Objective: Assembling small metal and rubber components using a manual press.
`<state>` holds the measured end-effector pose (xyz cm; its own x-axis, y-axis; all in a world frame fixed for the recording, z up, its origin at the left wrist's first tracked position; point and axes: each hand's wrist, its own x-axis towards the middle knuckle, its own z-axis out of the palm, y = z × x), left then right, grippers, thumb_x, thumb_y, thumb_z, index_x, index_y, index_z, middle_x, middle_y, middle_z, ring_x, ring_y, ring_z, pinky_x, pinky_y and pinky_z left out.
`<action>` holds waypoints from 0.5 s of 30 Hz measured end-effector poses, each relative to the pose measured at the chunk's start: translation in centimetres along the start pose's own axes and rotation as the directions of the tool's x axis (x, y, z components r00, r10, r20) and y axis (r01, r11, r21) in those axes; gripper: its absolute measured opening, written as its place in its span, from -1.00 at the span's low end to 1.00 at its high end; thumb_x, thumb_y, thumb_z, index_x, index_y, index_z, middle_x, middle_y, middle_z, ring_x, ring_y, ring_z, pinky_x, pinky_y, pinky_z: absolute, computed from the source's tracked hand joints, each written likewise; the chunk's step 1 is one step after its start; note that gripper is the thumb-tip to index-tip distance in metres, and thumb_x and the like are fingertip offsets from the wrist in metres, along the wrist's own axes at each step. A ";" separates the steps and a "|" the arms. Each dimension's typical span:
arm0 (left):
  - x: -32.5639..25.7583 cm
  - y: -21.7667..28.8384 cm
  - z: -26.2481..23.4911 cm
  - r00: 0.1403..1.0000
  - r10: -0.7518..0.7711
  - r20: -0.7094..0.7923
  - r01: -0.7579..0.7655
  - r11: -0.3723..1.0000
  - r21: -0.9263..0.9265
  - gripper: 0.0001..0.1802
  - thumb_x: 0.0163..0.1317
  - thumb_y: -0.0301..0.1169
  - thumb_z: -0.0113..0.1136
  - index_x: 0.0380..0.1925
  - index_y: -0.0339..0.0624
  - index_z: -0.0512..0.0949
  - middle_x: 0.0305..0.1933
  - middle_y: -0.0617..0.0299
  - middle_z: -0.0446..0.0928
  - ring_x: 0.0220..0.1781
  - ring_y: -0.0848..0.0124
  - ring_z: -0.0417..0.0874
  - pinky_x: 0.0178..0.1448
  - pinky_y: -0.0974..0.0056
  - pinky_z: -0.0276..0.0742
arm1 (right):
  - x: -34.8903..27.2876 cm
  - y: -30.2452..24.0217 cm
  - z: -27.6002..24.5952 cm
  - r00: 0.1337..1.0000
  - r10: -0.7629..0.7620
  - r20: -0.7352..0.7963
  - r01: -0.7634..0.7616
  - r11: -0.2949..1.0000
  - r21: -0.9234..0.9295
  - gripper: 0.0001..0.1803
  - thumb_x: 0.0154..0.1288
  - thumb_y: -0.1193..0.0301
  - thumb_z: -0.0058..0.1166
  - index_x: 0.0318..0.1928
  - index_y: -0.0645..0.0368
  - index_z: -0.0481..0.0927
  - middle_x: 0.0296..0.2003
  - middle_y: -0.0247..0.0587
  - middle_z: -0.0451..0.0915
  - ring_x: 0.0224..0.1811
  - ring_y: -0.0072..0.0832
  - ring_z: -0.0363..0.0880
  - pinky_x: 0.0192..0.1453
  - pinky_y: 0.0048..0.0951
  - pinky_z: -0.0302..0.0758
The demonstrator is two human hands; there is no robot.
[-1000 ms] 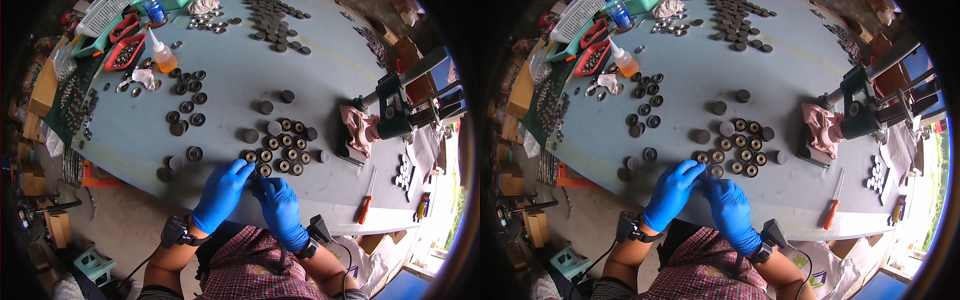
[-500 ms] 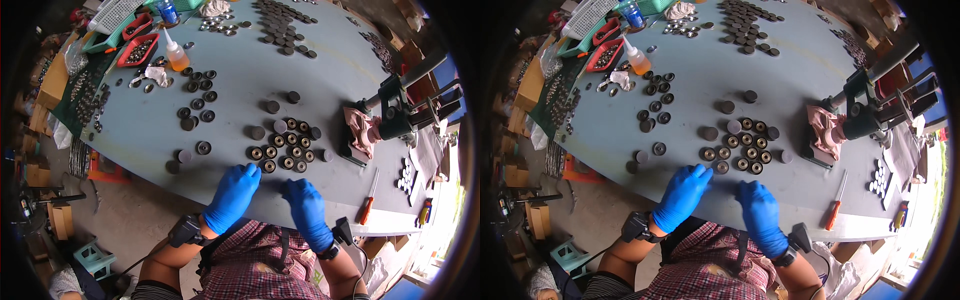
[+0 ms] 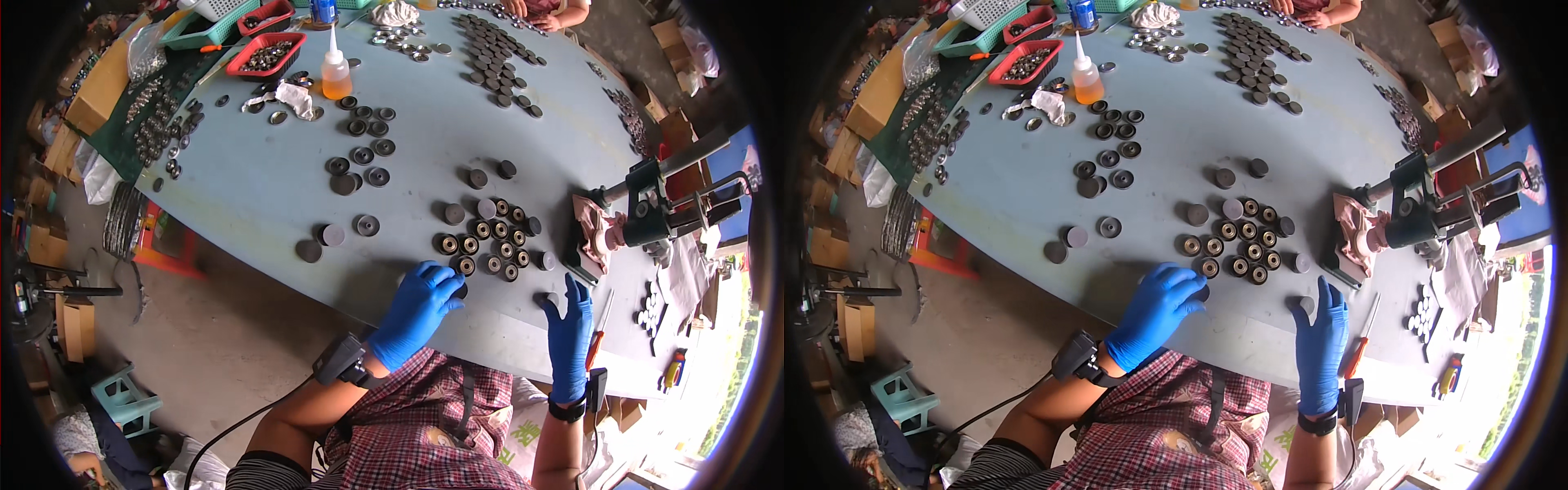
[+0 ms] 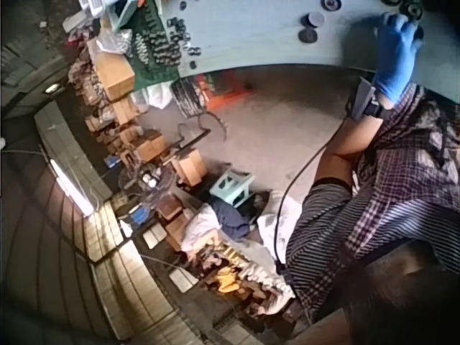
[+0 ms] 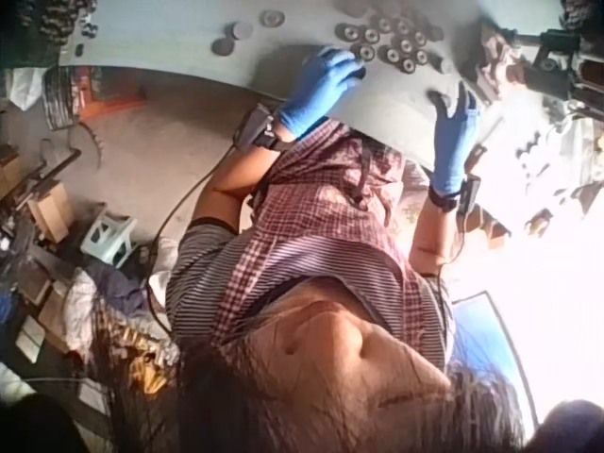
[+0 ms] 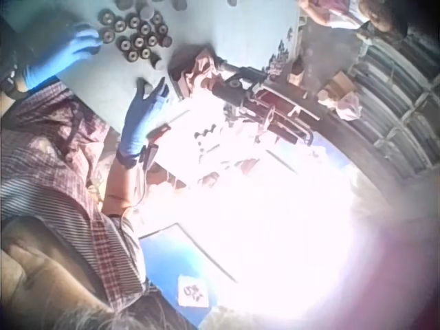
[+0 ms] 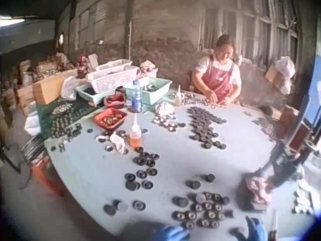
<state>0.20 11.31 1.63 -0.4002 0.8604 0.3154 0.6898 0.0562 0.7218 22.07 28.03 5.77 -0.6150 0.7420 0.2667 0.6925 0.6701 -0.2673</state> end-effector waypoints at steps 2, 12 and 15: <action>-0.3 -0.2 0.0 0.999 0.019 -0.031 -0.020 0.999 -0.047 -0.63 0.05 -0.39 0.39 -0.12 -0.23 0.59 -0.05 0.14 0.56 -0.01 0.11 0.55 0.07 0.10 0.51 | 1.3 -3.3 -0.7 1.000 -0.023 0.013 0.022 0.995 0.101 -0.39 0.15 0.43 0.31 0.24 0.20 0.47 0.04 -0.03 0.55 0.03 -0.07 0.54 0.12 -0.19 0.47; -2.3 -0.5 0.7 1.000 0.018 -0.008 -0.018 1.000 0.012 -0.51 0.19 -0.24 0.33 0.06 -0.22 0.49 0.08 -0.05 0.49 0.09 0.03 0.53 0.18 0.02 0.46 | 10.5 -18.9 9.3 0.788 -0.612 0.074 0.537 0.740 0.405 -0.72 0.20 0.47 0.14 -0.06 0.21 0.64 -0.18 -0.03 0.59 -0.18 -0.04 0.58 -0.04 -0.16 0.55; -4.0 -0.5 -3.3 0.991 -0.024 -0.128 0.034 0.996 0.081 -0.59 0.18 -0.27 0.34 0.00 -0.19 0.54 0.07 -0.01 0.49 0.09 0.04 0.53 0.19 0.04 0.45 | 10.3 -20.6 12.3 0.766 -0.634 0.103 0.541 0.723 0.430 -0.76 0.19 0.45 0.16 -0.12 0.22 0.60 -0.23 -0.01 0.57 -0.19 -0.04 0.57 -0.07 -0.15 0.55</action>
<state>-0.54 6.14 2.04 -0.4904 0.7870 0.3744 0.7222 0.1266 0.6800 -3.21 22.13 2.66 -0.9495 0.1454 0.2781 0.0060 0.8945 -0.4471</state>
